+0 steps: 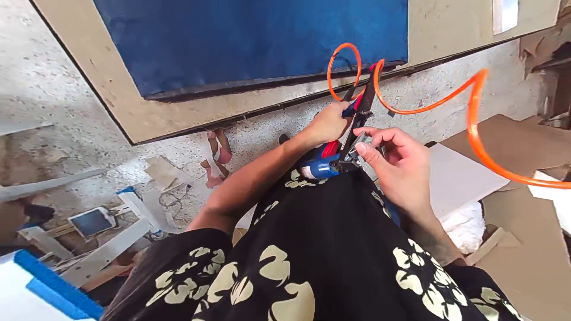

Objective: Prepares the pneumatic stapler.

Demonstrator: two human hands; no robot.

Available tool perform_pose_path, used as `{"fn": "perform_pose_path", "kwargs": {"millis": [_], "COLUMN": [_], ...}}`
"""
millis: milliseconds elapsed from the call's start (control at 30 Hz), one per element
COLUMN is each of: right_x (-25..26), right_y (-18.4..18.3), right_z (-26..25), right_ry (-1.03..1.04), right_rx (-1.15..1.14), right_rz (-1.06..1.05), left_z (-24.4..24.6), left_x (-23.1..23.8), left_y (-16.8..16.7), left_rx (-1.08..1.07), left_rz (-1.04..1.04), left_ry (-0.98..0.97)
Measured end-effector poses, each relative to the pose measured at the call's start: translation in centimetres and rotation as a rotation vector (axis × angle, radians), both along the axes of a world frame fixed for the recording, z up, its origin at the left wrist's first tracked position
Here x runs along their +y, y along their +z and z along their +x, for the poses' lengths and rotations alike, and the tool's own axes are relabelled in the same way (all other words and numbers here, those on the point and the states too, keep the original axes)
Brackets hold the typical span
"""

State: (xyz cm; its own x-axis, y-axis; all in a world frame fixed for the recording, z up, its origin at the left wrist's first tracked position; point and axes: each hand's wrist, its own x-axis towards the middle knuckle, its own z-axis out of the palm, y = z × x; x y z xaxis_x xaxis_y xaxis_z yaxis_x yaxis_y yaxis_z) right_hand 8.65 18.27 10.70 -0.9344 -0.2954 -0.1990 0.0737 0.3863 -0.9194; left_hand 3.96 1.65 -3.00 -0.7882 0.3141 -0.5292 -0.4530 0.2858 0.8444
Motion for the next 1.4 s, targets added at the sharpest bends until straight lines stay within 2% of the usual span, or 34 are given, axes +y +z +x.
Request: {"fn": "perform_pose_path", "kwargs": {"millis": [100,233,500,633,767,833,900,967,1067,1133,1167,1233,1300,1333,1367,1400], "right_x": [0.7,1.5,1.4,0.8,0.5,0.8,1.6,2.9,5.6,8.7,10.7,15.7,20.0,21.0,20.5,18.2], "right_y": [-2.1,-2.2,1.1,1.9,2.3,2.2,2.1,1.7,-1.8,-6.4,-9.6,-17.7,-26.0,-28.1,-27.6,-24.4], "right_z": [-0.6,-0.7,0.3,1.3,2.1,2.1,1.7,0.8,-0.1,-0.1,0.3,2.5,6.6,9.0,11.0,11.5], "right_ry": [-0.095,-0.034,0.269,0.338,0.317,0.248,0.167,0.136,0.017,-0.080,-0.140,-0.276,-0.328,-0.258,-0.183,-0.149], "right_rx": [-0.184,-0.323,0.003,0.151,0.252,0.265,0.206,0.033,-0.320,-0.485,-0.524,-0.565,-0.631,-0.696,-0.766,-0.855], "right_rz": [-0.042,-0.043,0.102,0.214,0.276,0.182,-0.053,-0.331,-0.629,-0.667,-0.617,-0.360,0.055,0.221,0.317,0.369], "left_z": [1.4,2.3,1.2,0.9,-0.4,-0.1,0.6,0.5,1.2,1.1,0.8,0.3,-0.2,-0.2,-0.1,0.0], "left_x": [0.2,-0.1,-0.2,0.0,0.4,0.3,0.1,0.1,-0.2,-0.2,-0.2,-0.4,-0.4,-0.3,-0.1,-0.1], "left_y": [-1.9,-1.0,1.6,2.8,2.4,2.9,3.4,2.8,2.0,1.2,0.7,0.4,0.4,0.3,0.2,0.2], "left_rx": [-0.142,-0.082,0.132,0.270,0.345,0.354,0.359,0.358,0.287,0.243,0.231,0.210,0.196,0.196,0.196,0.196], "left_rz": [-0.002,-0.026,-0.009,0.111,0.230,0.236,0.232,0.274,0.324,0.319,0.297,0.255,0.216,0.205,0.200,0.201], "left_ry": [0.029,0.006,-0.004,0.023,0.065,0.074,0.078,0.055,0.051,0.068,0.064,0.051,0.026,0.004,-0.022,-0.055]}}
